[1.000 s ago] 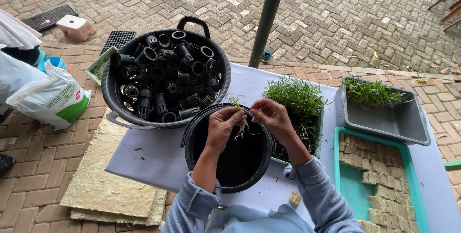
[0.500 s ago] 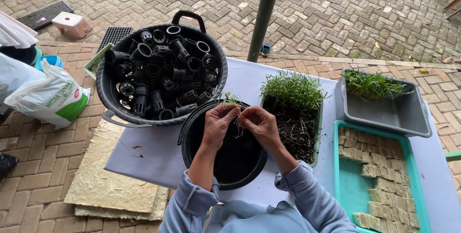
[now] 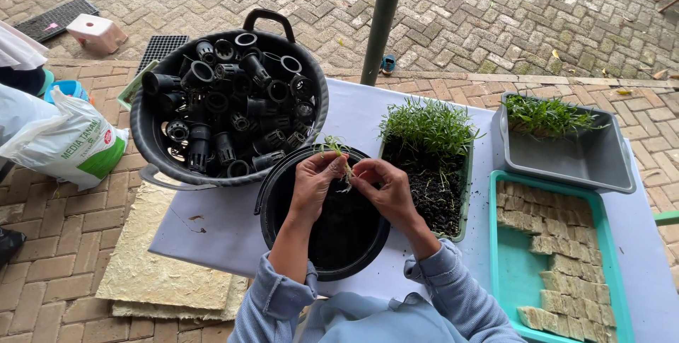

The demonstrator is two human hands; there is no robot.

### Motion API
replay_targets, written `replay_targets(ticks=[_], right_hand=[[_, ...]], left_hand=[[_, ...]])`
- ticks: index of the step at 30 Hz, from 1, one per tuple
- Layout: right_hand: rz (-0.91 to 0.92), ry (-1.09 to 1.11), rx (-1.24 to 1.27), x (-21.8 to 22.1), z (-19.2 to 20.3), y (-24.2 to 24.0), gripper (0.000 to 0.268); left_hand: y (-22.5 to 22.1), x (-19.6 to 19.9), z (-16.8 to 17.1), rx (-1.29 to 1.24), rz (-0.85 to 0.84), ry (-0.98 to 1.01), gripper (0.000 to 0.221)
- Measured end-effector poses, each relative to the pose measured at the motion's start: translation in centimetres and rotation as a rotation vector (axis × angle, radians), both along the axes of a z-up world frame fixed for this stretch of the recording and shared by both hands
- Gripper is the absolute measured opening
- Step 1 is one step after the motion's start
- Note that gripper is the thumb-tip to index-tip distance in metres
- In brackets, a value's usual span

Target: Transplanting plant seedlings from a growth tray into rockwool cubes and placing them into a bucket.

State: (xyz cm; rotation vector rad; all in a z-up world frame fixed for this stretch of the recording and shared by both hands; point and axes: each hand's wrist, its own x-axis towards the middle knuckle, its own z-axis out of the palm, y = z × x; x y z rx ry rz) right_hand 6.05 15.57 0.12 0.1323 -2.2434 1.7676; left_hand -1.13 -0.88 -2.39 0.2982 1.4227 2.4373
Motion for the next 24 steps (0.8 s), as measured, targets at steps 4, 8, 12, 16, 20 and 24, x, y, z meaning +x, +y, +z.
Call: replay_targets(ticks=[4,8,12,16,20,24], right_hand=[[-0.12,0.095,0.041,-1.0,-0.9,5.6,0.018],[-0.318,0.03,0.081,-2.2,-2.6,11.8,0.014],[-0.232,-0.256,0.287,-2.2,-4.3,14.9,0.017],[-0.172,-0.382,0.398,-3.2,-8.5,16.7,0.018],[-0.291,-0.467,0.522,-4.5,-12.2,17.2,0.018],[-0.318,-0.53,0.545,-7.0,-14.5,16.5,0.021]], left_hand=[[-0.1,0.2,0.5,-0.006,0.009,-0.018,0.017],[-0.1,0.1,0.5,-0.005,0.001,-0.046,0.016],[-0.1,-0.1,-0.2,0.016,0.01,-0.057,0.015],[0.0,-0.1,-0.4,0.006,0.031,-0.057,0.015],[0.2,0.1,0.3,-0.072,0.069,-0.087,0.015],[0.1,0.2,-0.1,-0.133,0.112,-0.057,0.012]])
